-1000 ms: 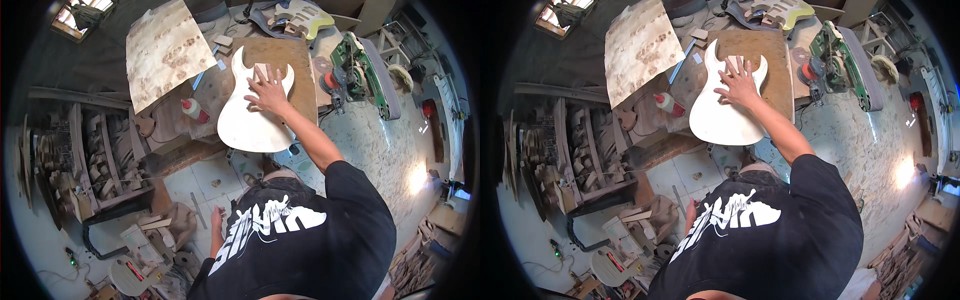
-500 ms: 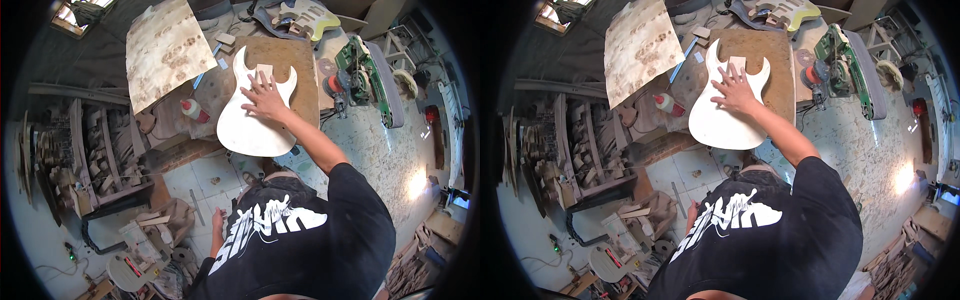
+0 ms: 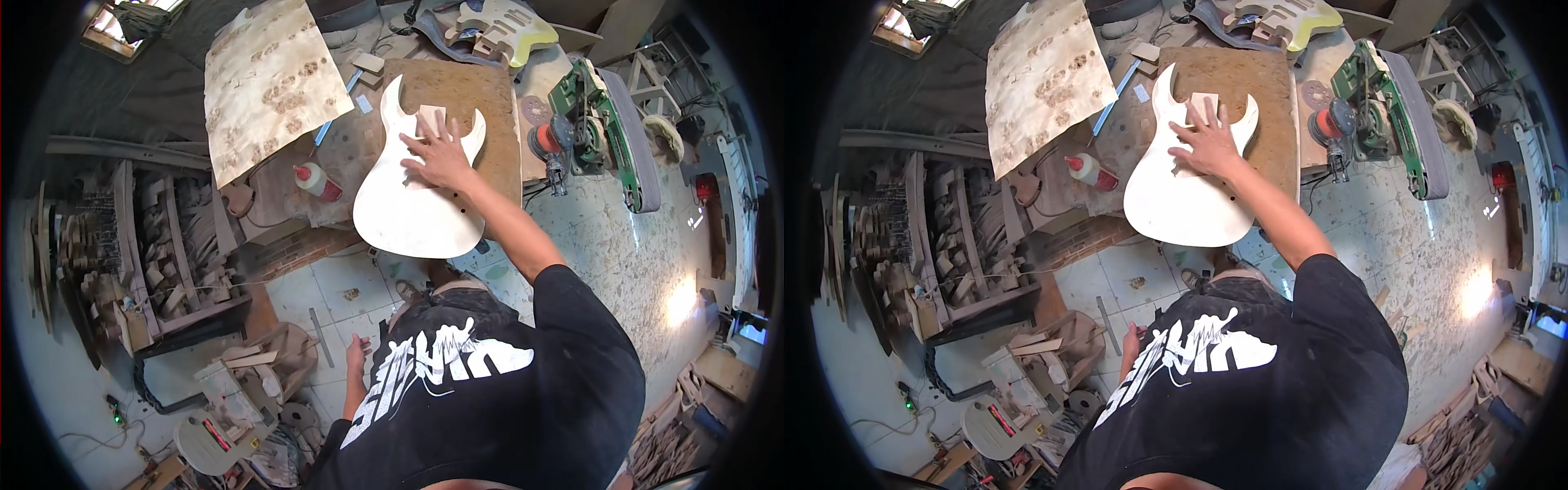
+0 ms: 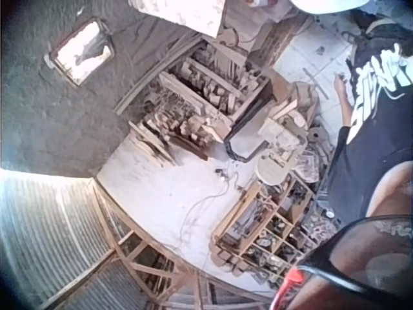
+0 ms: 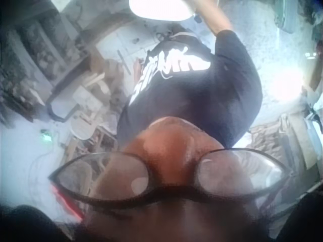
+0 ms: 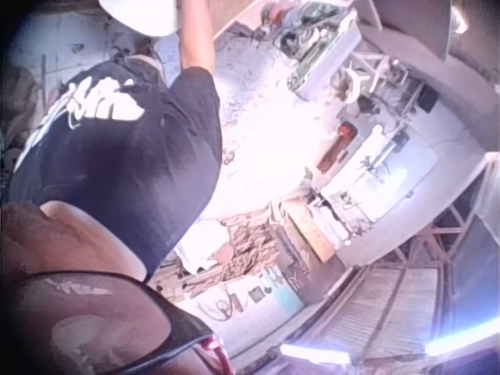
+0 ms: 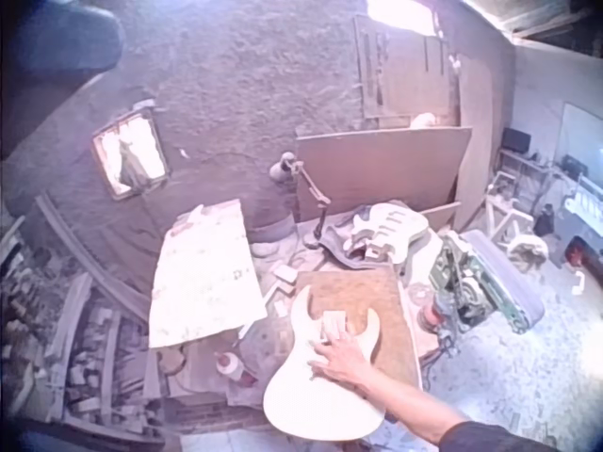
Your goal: The person touches and wipes the surface of a wooden guitar body on a workbench and uses a small tool to clear material from an opening.
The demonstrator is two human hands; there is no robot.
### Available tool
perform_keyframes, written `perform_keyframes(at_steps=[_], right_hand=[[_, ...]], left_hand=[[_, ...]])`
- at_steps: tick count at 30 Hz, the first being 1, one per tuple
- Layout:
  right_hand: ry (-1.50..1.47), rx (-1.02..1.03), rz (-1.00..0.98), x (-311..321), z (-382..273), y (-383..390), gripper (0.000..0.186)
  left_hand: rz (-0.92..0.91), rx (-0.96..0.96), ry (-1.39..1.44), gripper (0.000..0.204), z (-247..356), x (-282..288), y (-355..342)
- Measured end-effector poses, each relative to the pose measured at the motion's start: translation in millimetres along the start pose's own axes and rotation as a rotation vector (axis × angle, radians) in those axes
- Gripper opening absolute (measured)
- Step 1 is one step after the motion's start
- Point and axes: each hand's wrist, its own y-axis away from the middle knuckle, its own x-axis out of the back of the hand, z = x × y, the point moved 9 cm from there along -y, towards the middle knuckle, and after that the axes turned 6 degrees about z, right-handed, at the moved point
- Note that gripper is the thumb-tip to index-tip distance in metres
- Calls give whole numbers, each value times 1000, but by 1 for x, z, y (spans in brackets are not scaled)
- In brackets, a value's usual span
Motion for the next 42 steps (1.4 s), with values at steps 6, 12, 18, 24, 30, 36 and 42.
perform_keyframes(at_steps=[6, 12, 18, 24, 30, 36, 42], right_hand=[[110, -2, -51, 5, 26, -23, 72], [212, -94, -3, 3, 71, -35, 75], [142, 248, -33, 14, 24, -37, 75], [187, 316, -92, 0, 38, -74, 67], [345, 282, 59, 8, 47, -110, 71], [177, 428, -120, -4, 29, -63, 71], [226, 266, 244, 19, 67, -95, 68]], left_hand=[[22, -11, 26, 72, 1, 1, 3], [43, 9, 0, 73, -2, -2, 14], [42, 58, -2, 73, -17, -7, 19], [101, 29, -6, 73, 18, -8, 41], [101, 20, 74, 69, 11, -18, 56], [143, 114, 131, 70, -22, -25, 66], [133, 91, 84, 71, -23, -23, 63]])
